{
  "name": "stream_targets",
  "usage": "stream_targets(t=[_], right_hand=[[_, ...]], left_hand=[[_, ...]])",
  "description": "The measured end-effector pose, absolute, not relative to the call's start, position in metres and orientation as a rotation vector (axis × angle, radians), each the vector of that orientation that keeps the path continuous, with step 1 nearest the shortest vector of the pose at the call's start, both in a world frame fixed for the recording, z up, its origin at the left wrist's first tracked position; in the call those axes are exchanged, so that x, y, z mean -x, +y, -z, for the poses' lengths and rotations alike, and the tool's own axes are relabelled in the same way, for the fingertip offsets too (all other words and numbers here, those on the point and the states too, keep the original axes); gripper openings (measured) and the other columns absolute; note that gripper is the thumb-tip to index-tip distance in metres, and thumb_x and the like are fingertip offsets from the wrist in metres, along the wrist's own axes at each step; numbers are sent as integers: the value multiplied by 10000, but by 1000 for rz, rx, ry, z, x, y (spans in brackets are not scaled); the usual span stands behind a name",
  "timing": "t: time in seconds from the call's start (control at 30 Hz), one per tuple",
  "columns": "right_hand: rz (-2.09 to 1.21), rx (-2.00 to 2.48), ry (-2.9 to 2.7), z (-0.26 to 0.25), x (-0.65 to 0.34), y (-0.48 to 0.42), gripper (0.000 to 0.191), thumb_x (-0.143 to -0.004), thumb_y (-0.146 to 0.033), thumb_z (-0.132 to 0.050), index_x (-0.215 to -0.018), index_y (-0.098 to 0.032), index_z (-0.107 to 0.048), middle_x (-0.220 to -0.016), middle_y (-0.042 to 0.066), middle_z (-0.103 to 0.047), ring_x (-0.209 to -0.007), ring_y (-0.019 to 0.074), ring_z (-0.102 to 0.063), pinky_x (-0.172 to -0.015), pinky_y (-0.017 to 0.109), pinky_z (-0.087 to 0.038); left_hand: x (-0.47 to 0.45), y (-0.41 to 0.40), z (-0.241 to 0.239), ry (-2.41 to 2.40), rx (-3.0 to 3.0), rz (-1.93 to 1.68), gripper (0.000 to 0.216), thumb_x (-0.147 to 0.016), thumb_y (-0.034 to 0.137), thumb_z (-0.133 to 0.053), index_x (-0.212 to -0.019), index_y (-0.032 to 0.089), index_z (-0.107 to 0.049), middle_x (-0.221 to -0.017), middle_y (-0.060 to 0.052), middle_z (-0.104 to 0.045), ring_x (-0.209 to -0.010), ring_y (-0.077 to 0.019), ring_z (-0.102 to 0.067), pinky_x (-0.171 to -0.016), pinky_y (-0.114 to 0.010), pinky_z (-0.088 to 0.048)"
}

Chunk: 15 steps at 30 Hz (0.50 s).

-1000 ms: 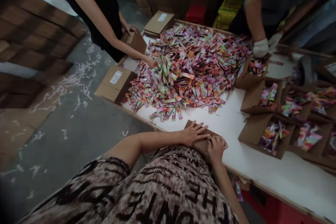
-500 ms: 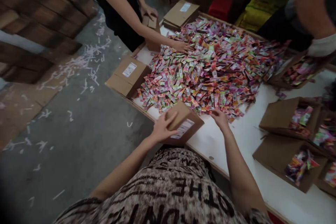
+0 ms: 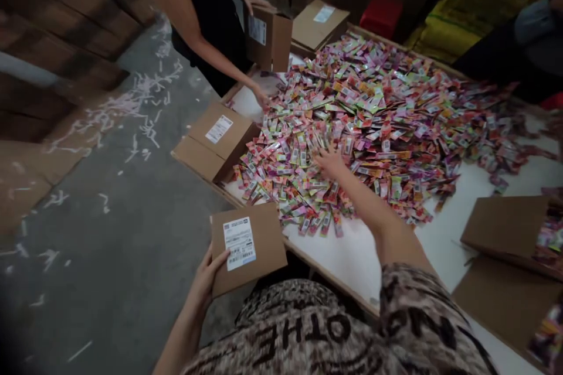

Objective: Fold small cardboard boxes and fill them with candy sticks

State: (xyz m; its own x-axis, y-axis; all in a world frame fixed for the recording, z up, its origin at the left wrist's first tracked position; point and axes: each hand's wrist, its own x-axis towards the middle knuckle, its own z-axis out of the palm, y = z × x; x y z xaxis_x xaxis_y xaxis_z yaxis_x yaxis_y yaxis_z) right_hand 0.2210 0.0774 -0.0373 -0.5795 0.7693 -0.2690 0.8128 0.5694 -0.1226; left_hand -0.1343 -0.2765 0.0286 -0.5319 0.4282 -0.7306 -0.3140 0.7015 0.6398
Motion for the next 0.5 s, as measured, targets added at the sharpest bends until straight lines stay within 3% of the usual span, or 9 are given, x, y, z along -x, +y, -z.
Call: stream_targets(t=[0.1, 0.2, 0.27, 0.33, 0.4, 0.5], right_hand=[[403, -1630, 2426, 27, -326, 50, 475, -890, -302, -657, -1355, -213, -624, -1417, 223, -545, -1272, 380, -532, -969, 527, -511], [269, -2233, 2083, 11, -406, 54, 551, -919, -381, -579, -1409, -129, -567, -1319, 310, -581, -1208, 408, -595, -930, 576, -513], [155, -2488, 2004, 6, -414, 71, 696, -919, -478, -555, -1506, -117, -464, -1374, 353, -528, -1278, 446, -554, -957, 632, -481], [82, -2546, 1989, 3, -374, 89, 823, -889, -518, -602, -1586, -153, -359, -1534, 354, -379, -1371, 499, -459, -987, 724, -415], [53, -2432, 2009, 3, -294, 98, 833, -870, -450, -663, -1596, -177, -359, -1634, 311, -254, -1423, 548, -371, -1013, 830, -296], [126, -2011, 2318, 11, -140, 80, 648, -902, -266, -616, -1522, -135, -482, -1622, 253, -348, -1469, 556, -283, -1080, 863, -155]], left_hand=[[146, -271, -22, 1865, -15, -953, 707, -844, 181, -753, -1511, 244, -528, -1236, -124, -743, -864, -210, -771, -796, -315, -623], [153, -268, -16, 1811, 94, -1005, 611, -880, 168, -696, -1474, 200, -556, -1137, -129, -773, -767, -210, -771, -765, -344, -636], [156, -270, -13, 1764, 180, -1053, 566, -912, 193, -661, -1467, 168, -556, -1077, -131, -785, -749, -216, -772, -768, -357, -639], [157, -276, -11, 1752, 296, -1084, 533, -941, 227, -630, -1460, 132, -559, -1017, -135, -793, -738, -224, -774, -777, -366, -642], [157, -285, -12, 1772, 414, -1090, 516, -957, 251, -610, -1449, 103, -566, -975, -140, -797, -740, -235, -778, -786, -376, -644], [155, -305, -19, 1789, 530, -1094, 524, -956, 255, -608, -1456, 104, -561, -991, -148, -799, -793, -263, -789, -814, -404, -643]])
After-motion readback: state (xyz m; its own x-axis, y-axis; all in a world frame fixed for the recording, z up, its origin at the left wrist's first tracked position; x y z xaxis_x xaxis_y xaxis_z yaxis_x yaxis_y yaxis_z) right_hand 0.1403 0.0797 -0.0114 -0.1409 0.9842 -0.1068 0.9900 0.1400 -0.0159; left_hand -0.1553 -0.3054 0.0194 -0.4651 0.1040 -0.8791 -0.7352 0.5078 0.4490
